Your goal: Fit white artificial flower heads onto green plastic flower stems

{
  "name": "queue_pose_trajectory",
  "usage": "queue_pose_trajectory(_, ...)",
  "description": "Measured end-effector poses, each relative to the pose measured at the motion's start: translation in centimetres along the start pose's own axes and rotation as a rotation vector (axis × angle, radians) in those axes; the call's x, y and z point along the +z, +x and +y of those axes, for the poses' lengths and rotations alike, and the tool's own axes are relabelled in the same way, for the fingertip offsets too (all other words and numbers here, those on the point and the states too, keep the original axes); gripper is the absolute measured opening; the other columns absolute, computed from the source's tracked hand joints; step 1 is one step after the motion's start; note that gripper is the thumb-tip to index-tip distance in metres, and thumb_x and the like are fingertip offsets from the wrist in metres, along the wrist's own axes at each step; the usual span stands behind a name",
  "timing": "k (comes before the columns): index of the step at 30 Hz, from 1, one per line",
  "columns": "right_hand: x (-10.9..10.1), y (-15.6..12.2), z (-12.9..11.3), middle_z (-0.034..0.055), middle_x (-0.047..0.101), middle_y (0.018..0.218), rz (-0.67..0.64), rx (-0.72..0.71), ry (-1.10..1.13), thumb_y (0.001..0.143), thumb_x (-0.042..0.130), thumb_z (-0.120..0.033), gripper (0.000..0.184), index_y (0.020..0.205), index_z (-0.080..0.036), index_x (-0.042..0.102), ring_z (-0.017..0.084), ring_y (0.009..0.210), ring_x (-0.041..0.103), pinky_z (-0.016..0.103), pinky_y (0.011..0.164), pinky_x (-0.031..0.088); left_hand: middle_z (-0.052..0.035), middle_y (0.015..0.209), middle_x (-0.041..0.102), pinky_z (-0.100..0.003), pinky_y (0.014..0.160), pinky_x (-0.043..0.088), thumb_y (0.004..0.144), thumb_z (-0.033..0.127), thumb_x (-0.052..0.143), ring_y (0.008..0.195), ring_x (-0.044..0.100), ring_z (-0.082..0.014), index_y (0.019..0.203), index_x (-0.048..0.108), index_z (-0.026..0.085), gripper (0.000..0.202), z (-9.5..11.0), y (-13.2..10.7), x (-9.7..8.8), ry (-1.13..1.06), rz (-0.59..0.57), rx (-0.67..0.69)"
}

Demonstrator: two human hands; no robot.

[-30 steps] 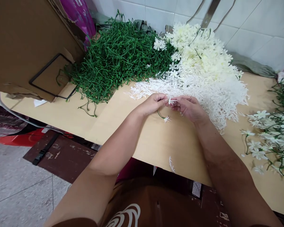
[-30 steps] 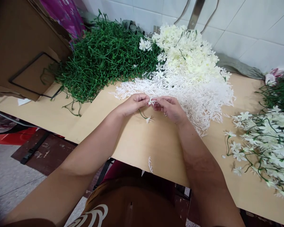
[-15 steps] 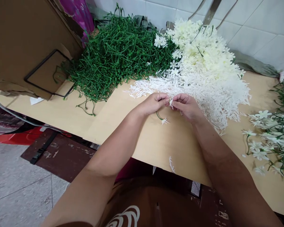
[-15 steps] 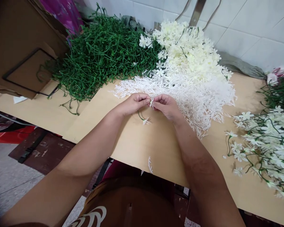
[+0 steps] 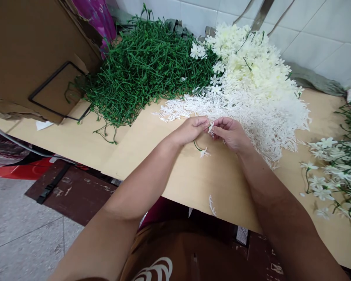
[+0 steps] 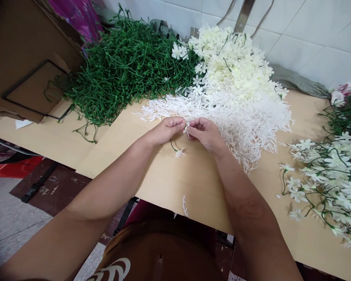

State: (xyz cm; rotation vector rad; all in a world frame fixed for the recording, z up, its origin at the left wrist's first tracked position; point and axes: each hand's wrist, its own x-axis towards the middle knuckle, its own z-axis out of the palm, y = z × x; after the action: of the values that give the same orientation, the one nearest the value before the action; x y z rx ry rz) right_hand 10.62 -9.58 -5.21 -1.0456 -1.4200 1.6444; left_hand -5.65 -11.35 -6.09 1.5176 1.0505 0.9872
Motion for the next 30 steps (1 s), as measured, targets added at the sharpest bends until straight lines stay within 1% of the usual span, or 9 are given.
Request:
queue_pose_trajectory(4, 0.23, -0.17, -0.04, -0.0048, 0.060, 0.050, 0.004, -0.029, -0.006, 0.049, 0.088, -0.037, 0.038, 0.065, -0.018, 0.059, 0.007, 0.046, 0.054, 0.022, 0.047, 0.047, 0.0036, 0.059, 0.040, -0.025, 0.064, 0.035, 0.084, 0.039, 0.058, 0.061, 0.038, -0.0102, 0.058, 0.044, 0.017, 0.037, -0.15, 0.01, 0.13, -0.054, 0.000, 0.003)
queue_pose_trajectory(7, 0.50, -0.27, 0.07, -0.0043, 0.061, 0.051, 0.011, -0.049, -0.026, 0.053, 0.087, -0.037, 0.036, 0.065, -0.019, 0.058, 0.008, 0.046, 0.055, 0.022, 0.048, 0.048, 0.0029, 0.061, 0.045, -0.025, 0.065, 0.036, 0.082, 0.047, 0.059, 0.062, 0.041, -0.0104, 0.061, 0.047, 0.017, 0.039, -0.42, -0.05, 0.26, -0.102, -0.012, 0.014)
queue_pose_trajectory(10, 0.80, -0.33, 0.18, -0.0035, 0.062, 0.051, 0.039, -0.070, -0.026, 0.054, 0.087, -0.036, 0.036, 0.065, -0.019, 0.057, 0.008, 0.046, 0.056, 0.023, 0.049, 0.049, 0.0018, 0.063, 0.049, -0.026, 0.066, 0.036, 0.080, 0.055, 0.059, 0.063, 0.044, -0.0111, 0.064, 0.049, 0.016, 0.043, -0.67, -0.05, 0.38, -0.161, -0.025, 0.028)
queue_pose_trajectory(13, 0.88, -0.34, 0.21, -0.0035, 0.062, 0.052, 0.057, -0.081, 0.011, 0.054, 0.086, -0.040, 0.037, 0.066, -0.019, 0.058, 0.009, 0.046, 0.055, 0.024, 0.050, 0.048, 0.0030, 0.060, 0.045, -0.026, 0.063, 0.034, 0.081, 0.052, 0.060, 0.060, 0.042, -0.0104, 0.062, 0.046, 0.017, 0.042, -0.70, 0.05, 0.42, -0.176, 0.006, 0.021)
queue_pose_trajectory(17, 0.56, -0.34, 0.25, -0.0038, 0.064, 0.056, -0.002, -0.078, 0.092, 0.053, 0.085, -0.046, 0.040, 0.070, -0.021, 0.058, 0.009, 0.049, 0.056, 0.025, 0.053, 0.048, 0.0031, 0.060, 0.047, -0.026, 0.063, 0.034, 0.085, 0.043, 0.057, 0.059, 0.042, -0.0094, 0.061, 0.045, 0.017, 0.038, -0.60, 0.22, 0.41, -0.191, 0.016, 0.010)
queue_pose_trajectory(20, 0.32, -0.39, 0.30, -0.0039, 0.065, 0.060, -0.035, -0.064, 0.137, 0.054, 0.085, -0.042, 0.038, 0.072, -0.022, 0.058, 0.009, 0.052, 0.057, 0.025, 0.055, 0.047, 0.0031, 0.061, 0.048, -0.026, 0.065, 0.037, 0.084, 0.046, 0.057, 0.060, 0.045, -0.0096, 0.061, 0.046, 0.017, 0.039, -0.62, 0.29, 0.42, -0.213, -0.001, 0.028)
queue_pose_trajectory(24, 0.28, -0.40, 0.36, -0.0042, 0.065, 0.061, -0.048, -0.056, 0.114, 0.057, 0.083, -0.039, 0.034, 0.071, -0.022, 0.058, 0.009, 0.052, 0.056, 0.024, 0.053, 0.044, 0.0013, 0.063, 0.053, -0.027, 0.069, 0.041, 0.082, 0.054, 0.057, 0.067, 0.051, -0.0121, 0.062, 0.047, 0.017, 0.043, -0.66, 0.21, 0.46, -0.186, -0.019, 0.028)
queue_pose_trajectory(27, 0.34, -0.31, 0.44, -0.0047, 0.064, 0.058, -0.038, -0.053, 0.103, 0.056, 0.083, -0.037, 0.034, 0.069, -0.022, 0.057, 0.008, 0.051, 0.054, 0.023, 0.051, 0.042, 0.0004, 0.064, 0.054, -0.027, 0.069, 0.041, 0.080, 0.058, 0.057, 0.068, 0.052, -0.0126, 0.061, 0.046, 0.017, 0.046, -0.54, 0.09, 0.51, -0.171, -0.024, 0.029)
queue_pose_trajectory(30, 0.35, -0.20, 0.54, -0.0057, 0.060, 0.053, -0.041, -0.057, 0.106, 0.054, 0.084, -0.037, 0.035, 0.068, -0.021, 0.056, 0.008, 0.050, 0.053, 0.022, 0.050, 0.040, 0.0007, 0.062, 0.052, -0.027, 0.068, 0.040, 0.077, 0.064, 0.058, 0.066, 0.050, -0.0120, 0.060, 0.045, 0.017, 0.051, -0.27, 0.01, 0.62, -0.179, -0.026, 0.060)
